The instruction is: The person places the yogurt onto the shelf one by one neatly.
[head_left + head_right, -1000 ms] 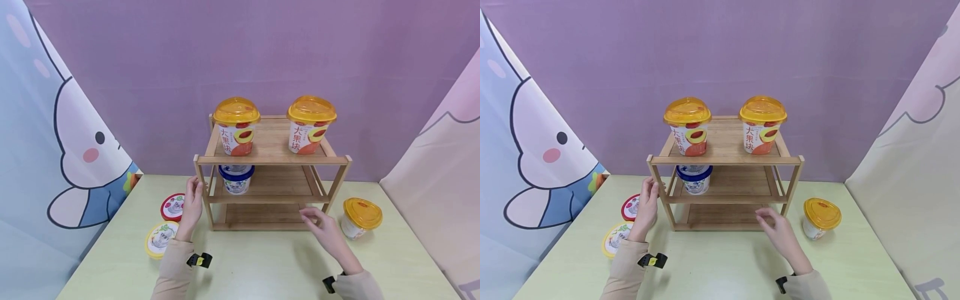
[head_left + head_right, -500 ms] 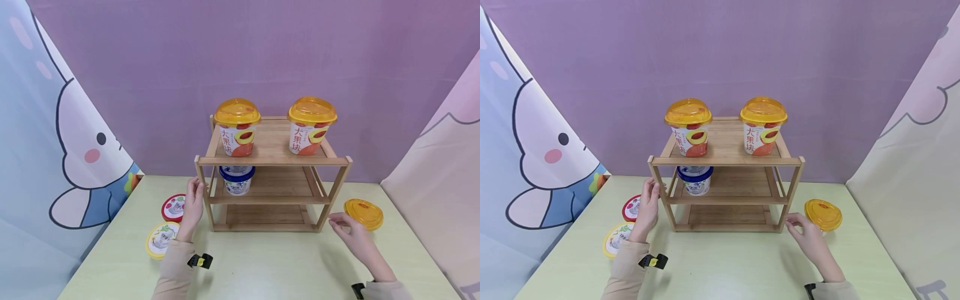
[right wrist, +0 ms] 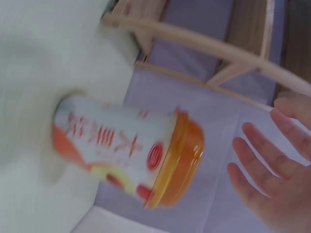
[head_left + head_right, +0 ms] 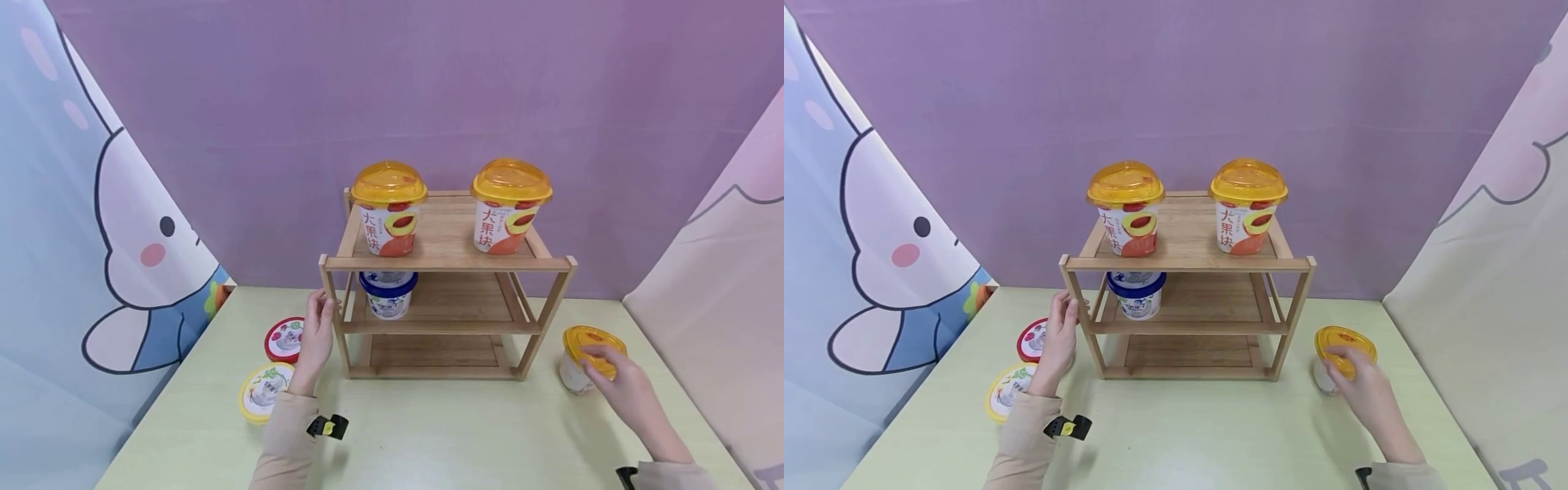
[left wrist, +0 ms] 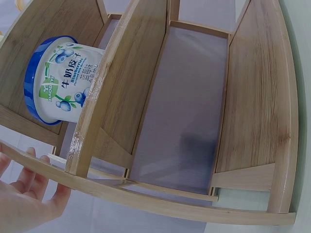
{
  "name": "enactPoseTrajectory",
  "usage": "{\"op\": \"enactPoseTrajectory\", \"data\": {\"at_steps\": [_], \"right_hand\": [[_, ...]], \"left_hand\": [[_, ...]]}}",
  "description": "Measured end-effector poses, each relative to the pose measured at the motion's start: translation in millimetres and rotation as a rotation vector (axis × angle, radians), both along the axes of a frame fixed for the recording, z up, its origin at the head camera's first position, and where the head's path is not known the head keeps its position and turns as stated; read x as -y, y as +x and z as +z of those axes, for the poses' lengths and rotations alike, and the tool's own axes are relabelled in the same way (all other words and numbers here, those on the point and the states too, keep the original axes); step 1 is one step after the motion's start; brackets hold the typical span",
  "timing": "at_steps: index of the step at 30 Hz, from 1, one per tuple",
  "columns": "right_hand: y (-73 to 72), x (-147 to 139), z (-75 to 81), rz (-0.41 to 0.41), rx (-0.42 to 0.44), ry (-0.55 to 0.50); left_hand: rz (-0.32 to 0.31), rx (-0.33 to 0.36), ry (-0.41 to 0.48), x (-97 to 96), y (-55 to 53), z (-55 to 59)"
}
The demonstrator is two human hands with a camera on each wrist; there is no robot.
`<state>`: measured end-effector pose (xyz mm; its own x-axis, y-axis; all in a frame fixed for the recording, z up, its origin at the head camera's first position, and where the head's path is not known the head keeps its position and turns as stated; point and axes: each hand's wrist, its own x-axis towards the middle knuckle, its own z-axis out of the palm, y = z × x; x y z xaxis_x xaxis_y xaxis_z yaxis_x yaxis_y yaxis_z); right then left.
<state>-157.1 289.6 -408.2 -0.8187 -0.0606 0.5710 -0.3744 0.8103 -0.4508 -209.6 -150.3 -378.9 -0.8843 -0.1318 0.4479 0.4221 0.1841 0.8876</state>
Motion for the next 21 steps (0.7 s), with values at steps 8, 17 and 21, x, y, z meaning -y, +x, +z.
{"op": "enactPoseTrajectory", "data": {"at_steps": [8,17,21], "right_hand": [[-5.4,-21,-6.7,-0.002,0.001,0.013],[-11.9,-36,-16.1,0.038,0.002,0.007],[-13.7,-41,-16.8,0.085,0.086,-0.015]], "left_hand": [[0.007,-0.001,-0.019,3.8,-6.2,-8.9],[-0.004,-0.006,-0.003,0.3,1.7,1.4],[0.001,0.002,0.003,0.2,1.7,1.8]]}}
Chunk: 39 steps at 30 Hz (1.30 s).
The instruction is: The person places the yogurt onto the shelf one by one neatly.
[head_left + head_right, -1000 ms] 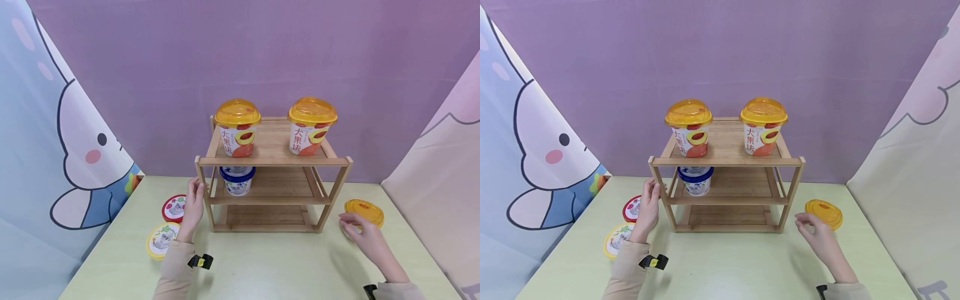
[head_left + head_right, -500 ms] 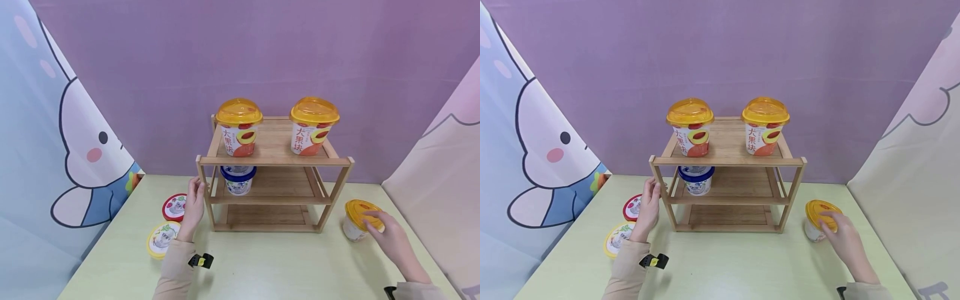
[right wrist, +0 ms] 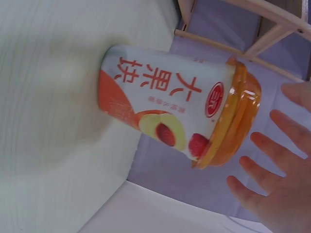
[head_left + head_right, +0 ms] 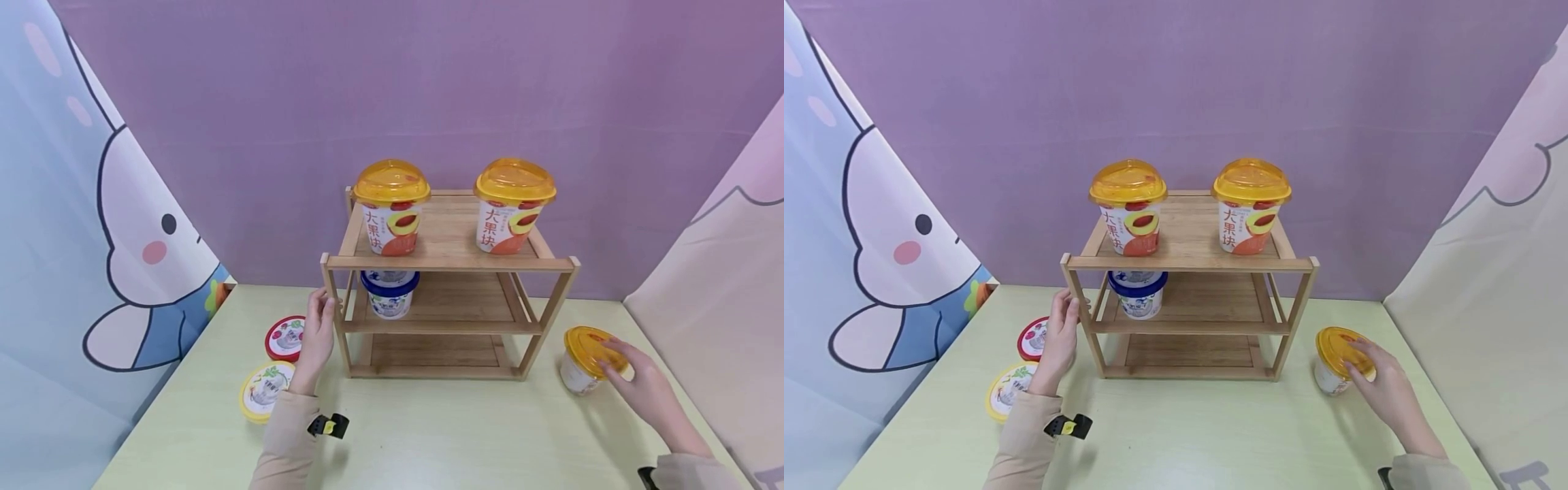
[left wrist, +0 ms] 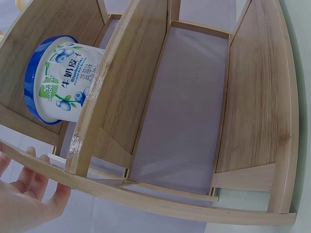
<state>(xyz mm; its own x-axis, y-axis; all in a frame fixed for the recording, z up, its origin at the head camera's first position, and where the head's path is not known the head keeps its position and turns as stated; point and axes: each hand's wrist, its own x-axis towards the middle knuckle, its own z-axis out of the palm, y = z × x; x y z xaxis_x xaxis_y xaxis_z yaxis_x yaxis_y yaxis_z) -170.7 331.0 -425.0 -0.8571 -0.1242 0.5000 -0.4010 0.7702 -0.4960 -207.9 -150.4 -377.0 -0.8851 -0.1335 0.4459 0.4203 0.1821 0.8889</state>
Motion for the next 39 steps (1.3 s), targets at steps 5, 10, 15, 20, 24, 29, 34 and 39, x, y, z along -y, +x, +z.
{"op": "enactPoseTrajectory", "data": {"at_steps": [5,10,15,20,24,29,34,39], "right_hand": [[-0.8,-5,-2.7,0.022,0.106,0.0],[-2.9,-10,-7.9,0.006,0.18,0.017],[-5.4,-14,-13.2,-0.001,0.186,0.018],[-6.1,-16,-15.4,-0.015,0.203,0.028],[-6.5,-15,-15.8,-0.026,0.197,0.027],[-8.3,-11,-19.2,-0.045,0.083,0.0],[-7.6,-1,-22.4,-0.143,0.024,0.034],[-4.4,12,-22.4,-0.274,0.08,0.102]], "left_hand": [[-0.001,-0.008,-0.01,4.0,-8.7,-11.0],[-0.011,-0.015,-0.009,3.5,-7.3,-8.7],[-0.012,0.012,-0.006,-2.4,4.0,7.9],[-0.007,0.017,-0.008,-4.1,6.7,11.0],[-0.005,0.024,-0.016,-3.7,7.1,11.3],[-0.002,0.028,-0.021,-2.6,6.8,10.0],[-0.01,0.012,-0.009,1.9,-1.4,-1.9],[-0.009,0.003,-0.03,5.4,-8.6,-12.9]]}}
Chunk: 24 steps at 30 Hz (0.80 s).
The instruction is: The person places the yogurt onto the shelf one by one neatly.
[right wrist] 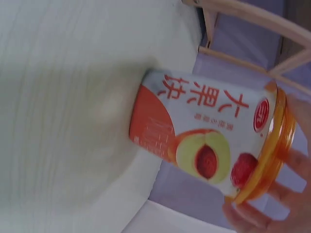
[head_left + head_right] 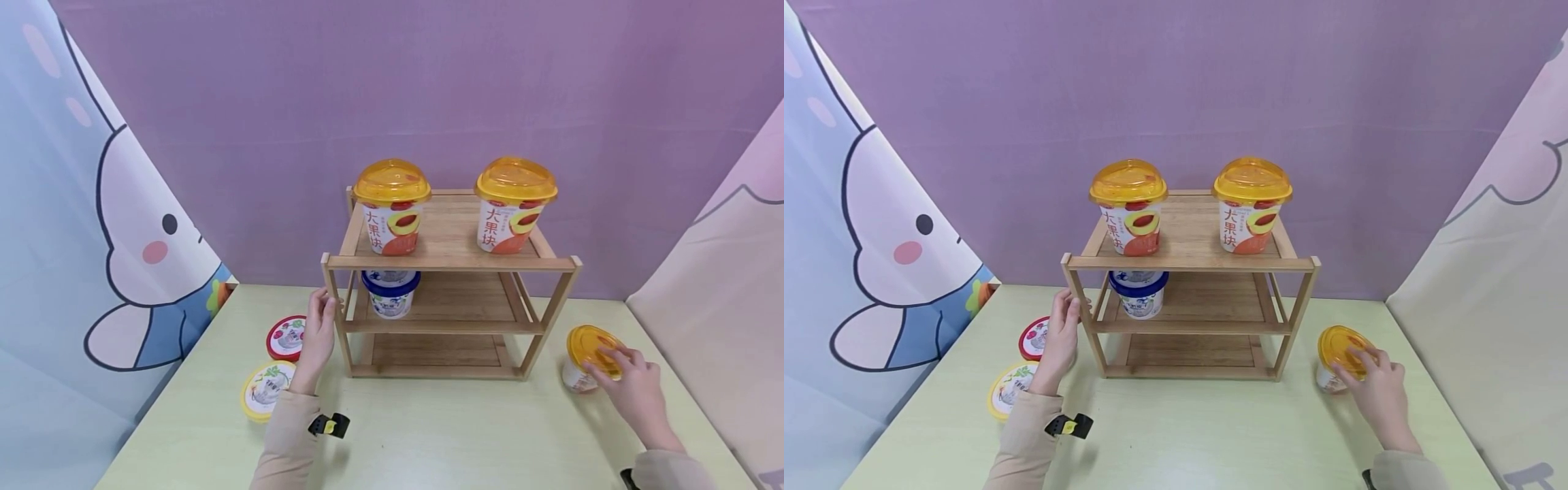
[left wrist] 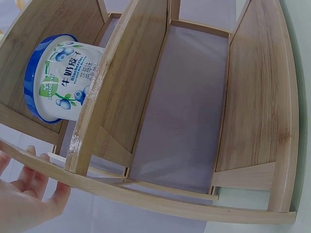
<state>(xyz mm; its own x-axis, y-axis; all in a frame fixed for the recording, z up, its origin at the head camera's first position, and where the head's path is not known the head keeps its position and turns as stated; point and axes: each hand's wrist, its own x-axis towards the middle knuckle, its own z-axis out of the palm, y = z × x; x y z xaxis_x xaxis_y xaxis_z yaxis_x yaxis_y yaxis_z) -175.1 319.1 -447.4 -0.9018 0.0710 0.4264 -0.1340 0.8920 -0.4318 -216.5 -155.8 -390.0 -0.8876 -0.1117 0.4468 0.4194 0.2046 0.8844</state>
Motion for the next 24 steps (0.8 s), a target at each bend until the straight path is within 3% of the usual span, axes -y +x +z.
{"op": "enactPoseTrajectory", "data": {"at_steps": [4,7,12,15,19,24], "right_hand": [[0.6,10,-1.0,-0.078,-0.012,0.073],[0.1,17,-1.4,-0.125,-0.027,0.108],[0.3,25,1.1,-0.209,0.066,0.077],[-0.6,28,-0.2,-0.251,0.101,0.063],[-2.8,33,-2.9,-0.286,0.098,0.063],[-1.7,35,-0.7,-0.267,0.11,0.068]], "left_hand": [[0.001,0.004,-0.001,-0.1,0.1,0.8],[0.0,0.009,0.008,-2.5,5.0,8.2],[0.001,0.005,0.019,-7.1,15.4,22.1],[-0.001,0.005,0.018,-6.5,14.4,20.5],[-0.003,0.006,0.012,-2.4,6.2,9.5],[-0.005,-0.01,0.014,0.7,0.9,1.0]]}}
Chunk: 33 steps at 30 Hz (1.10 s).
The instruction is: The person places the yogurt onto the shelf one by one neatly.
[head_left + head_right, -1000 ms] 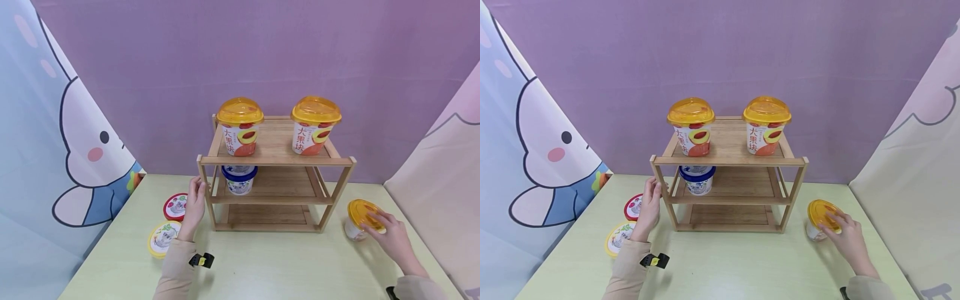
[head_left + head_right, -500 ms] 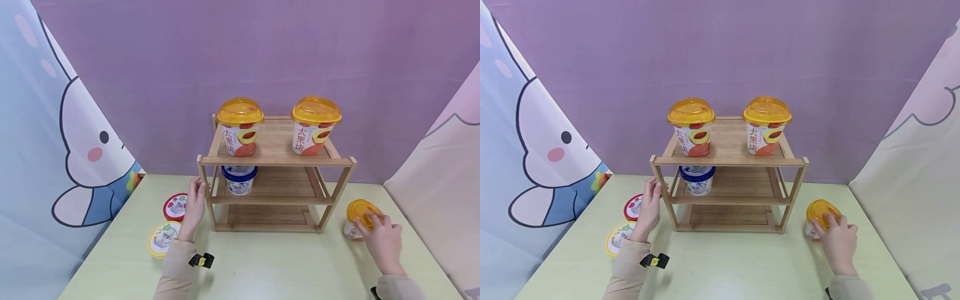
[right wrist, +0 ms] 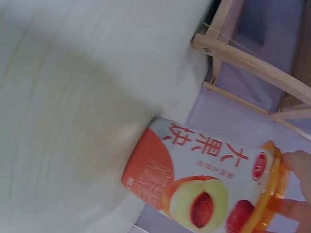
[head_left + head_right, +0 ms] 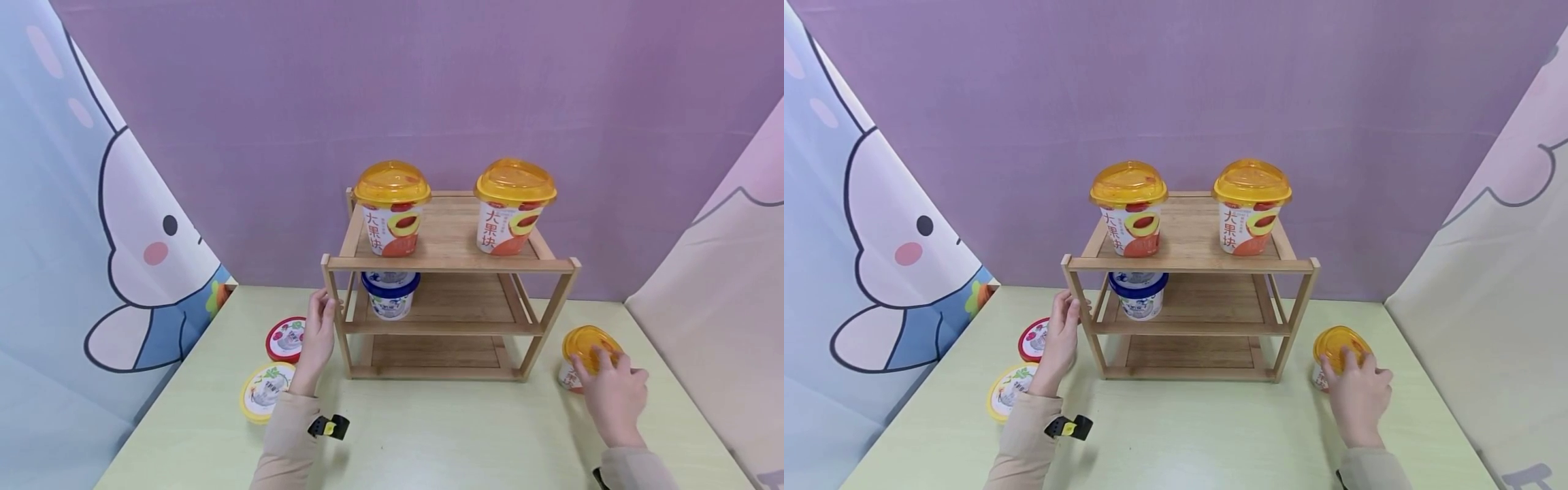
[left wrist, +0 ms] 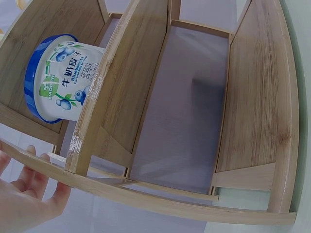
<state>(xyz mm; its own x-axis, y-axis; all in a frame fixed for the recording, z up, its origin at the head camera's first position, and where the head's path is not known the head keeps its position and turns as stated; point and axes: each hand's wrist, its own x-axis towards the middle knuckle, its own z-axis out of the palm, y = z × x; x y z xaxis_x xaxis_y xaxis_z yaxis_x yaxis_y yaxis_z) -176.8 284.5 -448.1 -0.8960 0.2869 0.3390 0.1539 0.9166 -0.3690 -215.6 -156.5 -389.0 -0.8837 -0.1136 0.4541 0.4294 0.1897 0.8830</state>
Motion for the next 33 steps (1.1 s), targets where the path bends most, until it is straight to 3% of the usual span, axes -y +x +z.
{"op": "enactPoseTrajectory", "data": {"at_steps": [5,9,15,19,25,33], "right_hand": [[7.6,-3,5.4,0.064,-0.039,-0.026],[12.0,-9,7.2,0.129,-0.148,-0.047],[6.5,-30,5.8,0.347,-0.306,-0.152],[1.8,-45,4.8,0.447,-0.257,-0.214],[3.5,-56,2.0,0.425,-0.025,-0.222],[5.0,-56,-2.3,0.402,-0.007,-0.273]], "left_hand": [[0.001,-0.001,-0.001,0.3,-0.2,-0.6],[0.0,-0.003,0.002,-0.1,-0.8,-1.0],[-0.007,-0.005,-0.002,-0.1,-1.5,-1.8],[-0.003,0.01,0.001,-1.0,1.5,2.7],[0.005,0.006,-0.007,0.0,-0.8,-0.4],[0.002,-0.005,-0.012,0.0,-0.3,-1.2]]}}
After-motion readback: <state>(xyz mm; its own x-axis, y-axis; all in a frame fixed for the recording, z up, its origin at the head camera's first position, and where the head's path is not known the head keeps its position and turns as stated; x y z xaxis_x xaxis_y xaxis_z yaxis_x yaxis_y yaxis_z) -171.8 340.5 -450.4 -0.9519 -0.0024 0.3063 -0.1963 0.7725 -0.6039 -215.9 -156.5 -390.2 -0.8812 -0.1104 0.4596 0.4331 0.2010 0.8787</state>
